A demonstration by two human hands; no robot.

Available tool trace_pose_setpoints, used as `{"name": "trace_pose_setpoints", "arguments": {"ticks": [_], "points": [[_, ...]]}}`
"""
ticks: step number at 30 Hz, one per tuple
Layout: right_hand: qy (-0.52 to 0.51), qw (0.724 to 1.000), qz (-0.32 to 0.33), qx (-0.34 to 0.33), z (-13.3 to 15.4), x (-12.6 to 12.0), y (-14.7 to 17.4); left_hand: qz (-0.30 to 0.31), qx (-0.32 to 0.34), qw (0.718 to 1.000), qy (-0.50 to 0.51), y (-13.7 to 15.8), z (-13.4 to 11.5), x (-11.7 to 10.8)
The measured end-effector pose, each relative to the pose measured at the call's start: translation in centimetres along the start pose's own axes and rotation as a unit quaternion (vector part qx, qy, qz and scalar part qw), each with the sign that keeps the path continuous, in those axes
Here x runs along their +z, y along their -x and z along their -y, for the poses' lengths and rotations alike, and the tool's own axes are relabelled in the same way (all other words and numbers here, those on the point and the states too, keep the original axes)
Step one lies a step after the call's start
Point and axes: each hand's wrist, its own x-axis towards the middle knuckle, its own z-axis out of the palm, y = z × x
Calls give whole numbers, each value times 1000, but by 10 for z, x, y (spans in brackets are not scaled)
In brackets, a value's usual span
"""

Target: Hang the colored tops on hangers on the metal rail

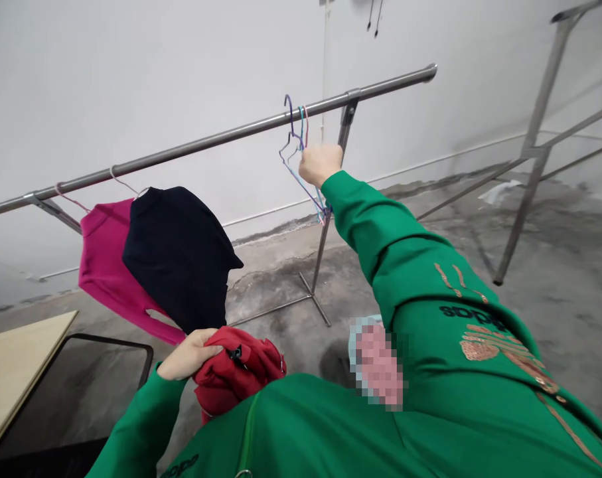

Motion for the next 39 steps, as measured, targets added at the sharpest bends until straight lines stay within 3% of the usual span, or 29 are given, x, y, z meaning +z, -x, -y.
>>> {"name": "trace_pose_setpoints", "arguments": {"ticks": [4, 7, 9, 11, 14, 16, 17, 19, 21, 22, 24, 26, 27, 30, 32, 35, 39], "points": [[19, 999, -3, 46, 7, -22, 37, -1, 19, 1000, 0, -11, -6, -8], [-37, 999, 4, 24, -2, -19, 106, -26, 33, 999, -3, -17, -12, -17], [-147, 989, -10, -1, -10, -7, 164, -49, 38, 998, -8, -21, -16, -22], [-316, 949, 4, 14, -13, 5, 218, -66, 41, 997, -29, -25, -22, -25], [-536, 832, 81, 120, -11, 8, 269, -76, 38, 993, -77, -35, -36, -24], [-574, 783, 170, 167, -13, -4, 278, -70, 27, 993, -91, -42, -49, -24], [-564, 780, 210, 173, -18, -14, 276, -65, 19, 994, -91, -46, -56, -25], [-517, 802, 258, 152, -32, -37, 266, -63, 2, 994, -92, -54, -70, -29], [-478, 831, 275, 78, -46, -58, 253, -63, 0, 994, -92, -60, -84, -32], [-471, 832, 292, 24, -49, -66, 247, -63, 1, 994, -93, -62, -90, -33], [-467, 798, 370, -89, -41, -73, 240, -58, 5, 993, -100, -66, -104, -30], [-453, 761, 434, -167, -15, -65, 237, -45, 8, 992, -120, -67, -117, -21], [-446, 756, 441, -187, 3, -56, 237, -33, 12, 990, -135, -67, -124, -15], [-448, 768, 403, -219, 53, -18, 242, 10, 41, 977, -209, -64, -140, 0], [-461, 763, 401, -211, 73, 2, 246, 37, 66, 948, -308, -61, -144, 1], [-434, 770, 406, -230, 78, 9, 245, 33, 71, 855, -513, -60, -132, -12], [-397, 770, 415, -278, 74, -18, 223, -91, 36, 725, -681, -63, -94, -29]]}}
